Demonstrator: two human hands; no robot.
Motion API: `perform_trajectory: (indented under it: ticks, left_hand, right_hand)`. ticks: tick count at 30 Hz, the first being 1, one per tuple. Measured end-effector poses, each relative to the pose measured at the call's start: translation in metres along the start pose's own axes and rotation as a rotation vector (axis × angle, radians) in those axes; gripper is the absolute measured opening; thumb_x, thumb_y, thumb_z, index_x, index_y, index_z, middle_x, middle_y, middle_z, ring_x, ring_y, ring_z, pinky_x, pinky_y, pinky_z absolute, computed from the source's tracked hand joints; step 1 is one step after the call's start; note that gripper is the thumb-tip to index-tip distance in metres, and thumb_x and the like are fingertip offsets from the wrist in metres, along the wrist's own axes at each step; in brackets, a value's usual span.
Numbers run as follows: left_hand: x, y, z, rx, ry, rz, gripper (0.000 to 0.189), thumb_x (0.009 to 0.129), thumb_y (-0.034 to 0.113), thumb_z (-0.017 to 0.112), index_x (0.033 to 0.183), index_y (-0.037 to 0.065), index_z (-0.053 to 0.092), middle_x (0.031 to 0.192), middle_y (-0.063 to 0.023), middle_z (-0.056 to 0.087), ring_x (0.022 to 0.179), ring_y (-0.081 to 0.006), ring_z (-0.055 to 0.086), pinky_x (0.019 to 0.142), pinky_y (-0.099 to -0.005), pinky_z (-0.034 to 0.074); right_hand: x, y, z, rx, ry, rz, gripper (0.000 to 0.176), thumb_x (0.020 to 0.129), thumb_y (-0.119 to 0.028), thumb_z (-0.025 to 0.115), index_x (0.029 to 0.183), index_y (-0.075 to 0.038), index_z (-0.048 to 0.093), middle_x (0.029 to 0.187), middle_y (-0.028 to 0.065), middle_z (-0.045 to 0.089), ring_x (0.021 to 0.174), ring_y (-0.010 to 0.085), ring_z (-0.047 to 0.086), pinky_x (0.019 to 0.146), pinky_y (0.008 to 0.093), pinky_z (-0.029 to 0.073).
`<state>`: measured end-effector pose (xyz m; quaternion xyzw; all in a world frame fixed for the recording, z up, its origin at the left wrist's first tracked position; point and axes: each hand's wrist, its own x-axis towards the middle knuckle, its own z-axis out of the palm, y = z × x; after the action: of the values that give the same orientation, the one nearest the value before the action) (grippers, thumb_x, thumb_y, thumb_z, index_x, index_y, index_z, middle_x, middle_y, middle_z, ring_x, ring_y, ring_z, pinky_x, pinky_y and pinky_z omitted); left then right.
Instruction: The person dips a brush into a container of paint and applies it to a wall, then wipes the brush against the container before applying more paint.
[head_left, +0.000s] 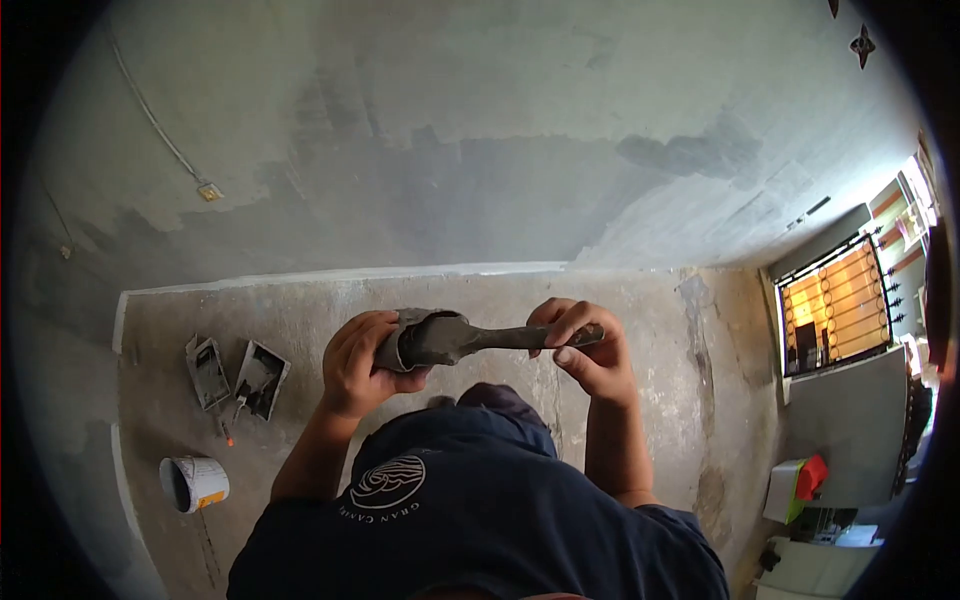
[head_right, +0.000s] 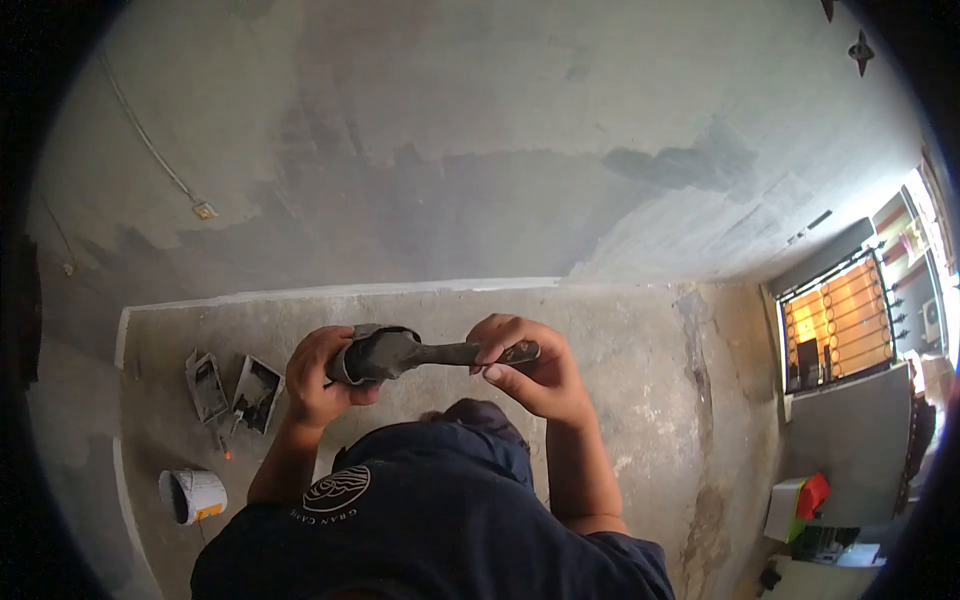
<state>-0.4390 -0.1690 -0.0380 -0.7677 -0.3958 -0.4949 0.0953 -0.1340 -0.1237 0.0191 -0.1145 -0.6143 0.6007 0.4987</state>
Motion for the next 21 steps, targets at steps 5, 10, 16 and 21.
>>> perform_trajectory:
  ticks: [5,10,16,21]
  left_hand:
    - [-0.008,-0.004,-0.001,-0.038,0.028,-0.035,0.069,0.078,0.057,0.085,0.108,-0.002,0.062,0.100,-0.0171,0.072,0.089,-0.0346,0.075,0.077,-0.0446,0.064]
    - [-0.004,-0.008,0.003,-0.079,-0.011,-0.077,0.068,0.066,0.044,0.095,0.108,0.000,0.065,0.105,-0.0147,0.073,0.095,-0.0335,0.074,0.082,-0.0423,0.063]
    - [0.010,-0.016,0.011,-0.133,-0.069,-0.037,0.063,0.066,0.036,0.097,0.108,0.000,0.065,0.103,-0.0155,0.073,0.095,-0.0333,0.074,0.083,-0.0423,0.063]
    - [0.017,-0.020,0.037,-0.178,-0.093,0.027,0.062,0.066,0.033,0.096,0.107,-0.001,0.064,0.103,-0.0159,0.073,0.095,-0.0332,0.075,0.085,-0.0433,0.063]
  right_hand:
    - [-0.008,0.010,0.021,-0.048,0.206,0.196,0.015,0.097,0.000,0.071,0.108,0.002,0.061,0.102,0.0106,0.068,0.094,0.0169,0.068,0.081,0.0311,0.057]
    - [0.007,0.010,0.027,-0.144,0.256,0.178,0.017,0.098,-0.003,0.070,0.110,0.005,0.062,0.101,0.0124,0.069,0.092,0.0179,0.070,0.080,0.0319,0.058]
    - [0.013,0.000,0.039,-0.509,0.211,0.152,0.018,0.091,-0.003,0.078,0.104,0.003,0.067,0.098,0.0135,0.074,0.090,0.0201,0.073,0.080,0.0324,0.059]
    - [0.004,-0.011,0.037,-0.713,0.205,0.118,0.019,0.086,-0.003,0.082,0.101,0.000,0.070,0.095,0.0121,0.076,0.087,0.0220,0.075,0.078,0.0321,0.058]
